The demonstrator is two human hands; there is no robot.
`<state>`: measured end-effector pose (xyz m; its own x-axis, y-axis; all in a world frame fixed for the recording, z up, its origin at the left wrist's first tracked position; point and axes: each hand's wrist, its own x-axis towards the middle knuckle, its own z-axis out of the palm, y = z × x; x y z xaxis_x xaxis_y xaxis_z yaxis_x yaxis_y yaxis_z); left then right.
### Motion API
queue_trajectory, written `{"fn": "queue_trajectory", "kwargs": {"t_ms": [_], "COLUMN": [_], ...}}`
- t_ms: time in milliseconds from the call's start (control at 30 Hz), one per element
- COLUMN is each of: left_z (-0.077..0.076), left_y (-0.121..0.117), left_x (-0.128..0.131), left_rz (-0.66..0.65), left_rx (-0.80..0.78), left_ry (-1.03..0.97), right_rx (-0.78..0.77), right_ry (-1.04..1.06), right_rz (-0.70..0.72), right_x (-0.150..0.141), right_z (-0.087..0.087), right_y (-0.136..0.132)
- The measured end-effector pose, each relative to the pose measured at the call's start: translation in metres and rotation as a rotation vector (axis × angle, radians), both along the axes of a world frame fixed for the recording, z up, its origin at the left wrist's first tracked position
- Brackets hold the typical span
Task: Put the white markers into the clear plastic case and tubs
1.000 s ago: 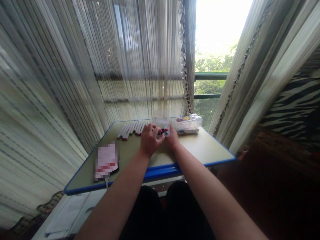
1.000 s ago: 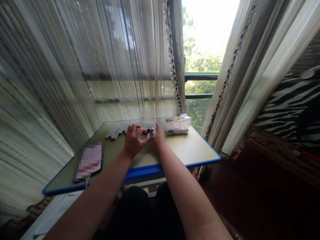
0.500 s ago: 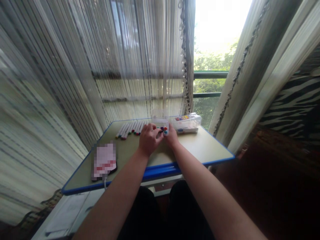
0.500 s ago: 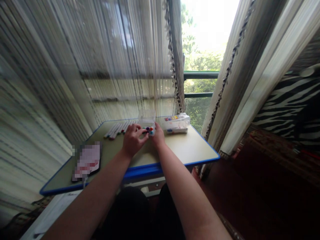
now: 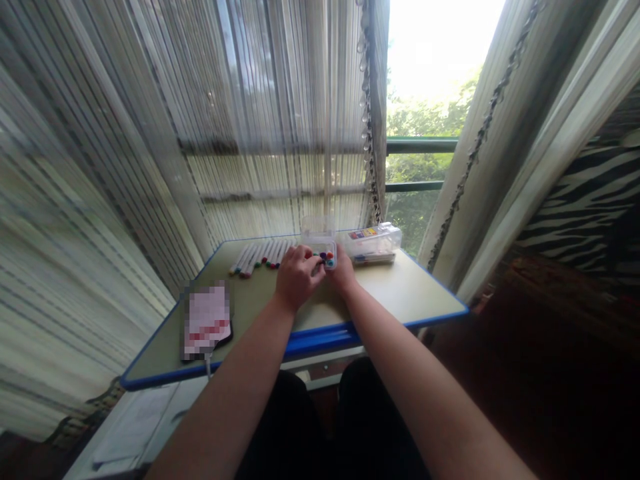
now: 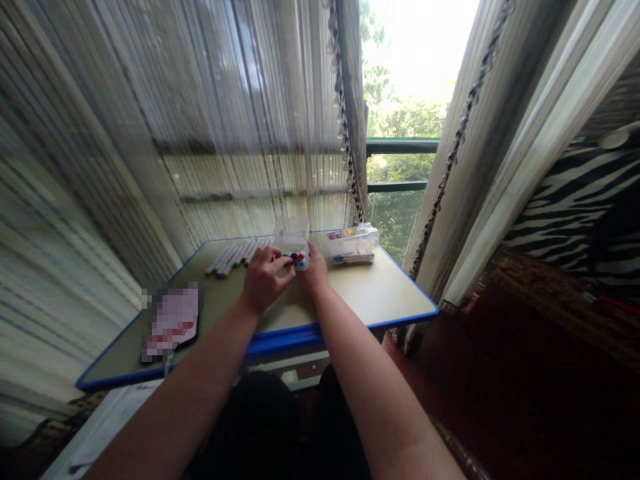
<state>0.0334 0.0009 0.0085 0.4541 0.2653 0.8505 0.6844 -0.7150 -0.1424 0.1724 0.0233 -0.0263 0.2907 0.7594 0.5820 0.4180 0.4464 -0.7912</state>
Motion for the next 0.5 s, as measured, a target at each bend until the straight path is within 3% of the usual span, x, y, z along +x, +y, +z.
{"fn": "queue_trajectory", "kwargs": {"t_ms": [500], "left_z": [-0.0033], "left_y": [0.0002], "left_x": [0.0037], "left_rz": [0.091], "left_rx": [-0.006], "left_ry": [-0.009], "right_rx": [-0.026], "right_ry": [0.050], "right_rz": [-0.027], "right_x": [0.0008], "right_z": [0.0006], "right_y": [0.0016]}}
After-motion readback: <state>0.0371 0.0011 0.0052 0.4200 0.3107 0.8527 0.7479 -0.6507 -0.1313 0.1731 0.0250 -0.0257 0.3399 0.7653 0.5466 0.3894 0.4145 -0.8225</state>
